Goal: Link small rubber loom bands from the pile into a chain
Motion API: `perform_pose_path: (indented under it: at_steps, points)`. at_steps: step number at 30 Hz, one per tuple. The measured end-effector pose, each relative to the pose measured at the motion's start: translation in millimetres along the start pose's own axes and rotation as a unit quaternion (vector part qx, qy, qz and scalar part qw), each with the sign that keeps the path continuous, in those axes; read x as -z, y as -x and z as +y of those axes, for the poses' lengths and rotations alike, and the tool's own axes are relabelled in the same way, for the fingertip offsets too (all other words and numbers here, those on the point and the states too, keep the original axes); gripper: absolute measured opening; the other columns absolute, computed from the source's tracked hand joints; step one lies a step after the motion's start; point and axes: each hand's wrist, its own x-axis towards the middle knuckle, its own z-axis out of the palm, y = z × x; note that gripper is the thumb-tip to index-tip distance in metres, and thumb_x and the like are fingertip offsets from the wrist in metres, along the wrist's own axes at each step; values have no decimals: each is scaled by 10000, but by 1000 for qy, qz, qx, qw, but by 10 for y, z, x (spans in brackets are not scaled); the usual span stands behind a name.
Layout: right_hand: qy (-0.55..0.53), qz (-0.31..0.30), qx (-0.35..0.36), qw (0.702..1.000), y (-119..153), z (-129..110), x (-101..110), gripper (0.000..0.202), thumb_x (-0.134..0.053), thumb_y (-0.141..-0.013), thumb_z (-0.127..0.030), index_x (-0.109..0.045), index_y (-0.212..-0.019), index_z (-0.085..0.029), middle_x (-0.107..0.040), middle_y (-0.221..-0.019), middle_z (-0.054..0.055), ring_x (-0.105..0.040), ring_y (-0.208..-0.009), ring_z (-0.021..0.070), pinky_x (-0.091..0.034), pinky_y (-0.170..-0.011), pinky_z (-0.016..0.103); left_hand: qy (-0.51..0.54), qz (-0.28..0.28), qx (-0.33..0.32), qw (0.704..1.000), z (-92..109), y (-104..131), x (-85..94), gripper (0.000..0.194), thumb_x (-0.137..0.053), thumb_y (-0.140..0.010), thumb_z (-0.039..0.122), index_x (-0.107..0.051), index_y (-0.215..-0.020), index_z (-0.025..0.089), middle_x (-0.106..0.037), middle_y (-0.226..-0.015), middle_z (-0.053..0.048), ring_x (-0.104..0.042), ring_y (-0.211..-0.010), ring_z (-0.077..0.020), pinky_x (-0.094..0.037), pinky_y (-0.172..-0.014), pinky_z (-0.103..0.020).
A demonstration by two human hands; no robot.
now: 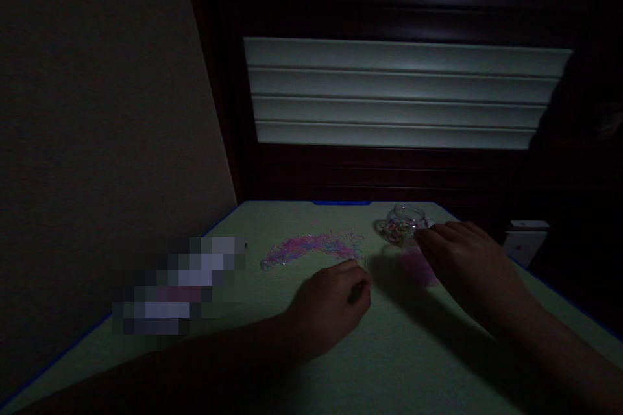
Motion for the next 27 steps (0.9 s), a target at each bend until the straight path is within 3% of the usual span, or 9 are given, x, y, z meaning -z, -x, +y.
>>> perform_pose_path:
  at_steps: [8,22,27]
  points:
    - [39,-59,-49,996,5,31,-23,178,-450,-737,-61,-583,-718,-178,-622,-726,81,-539,-642,185,-320,-626,302,2,4,4,1000,3,8,-1,143,-441,-787,170,-579,-796,208,-555,-792,11,-493,-678,-115,-366,-590,-203]
    - [35,-68,-34,997,8,42,-54,177,-451,-722,-60,-582,-690,-174,-619,-693,78,-535,-596,165,-329,-582,282,6,-6,7,1000,8,0,8,158,-428,-790,171,-581,-810,203,-551,-786,4,-486,-664,-117,-364,-589,-214]
    - [24,-100,-53,993,-2,20,-36,193,-446,-732,-49,-601,-748,-163,-627,-768,87,-558,-664,183,-343,-611,285,6,-4,7,1000,4,6,4,151,-431,-790,177,-579,-801,203,-547,-779,7,-481,-665,-114,-357,-587,-208]
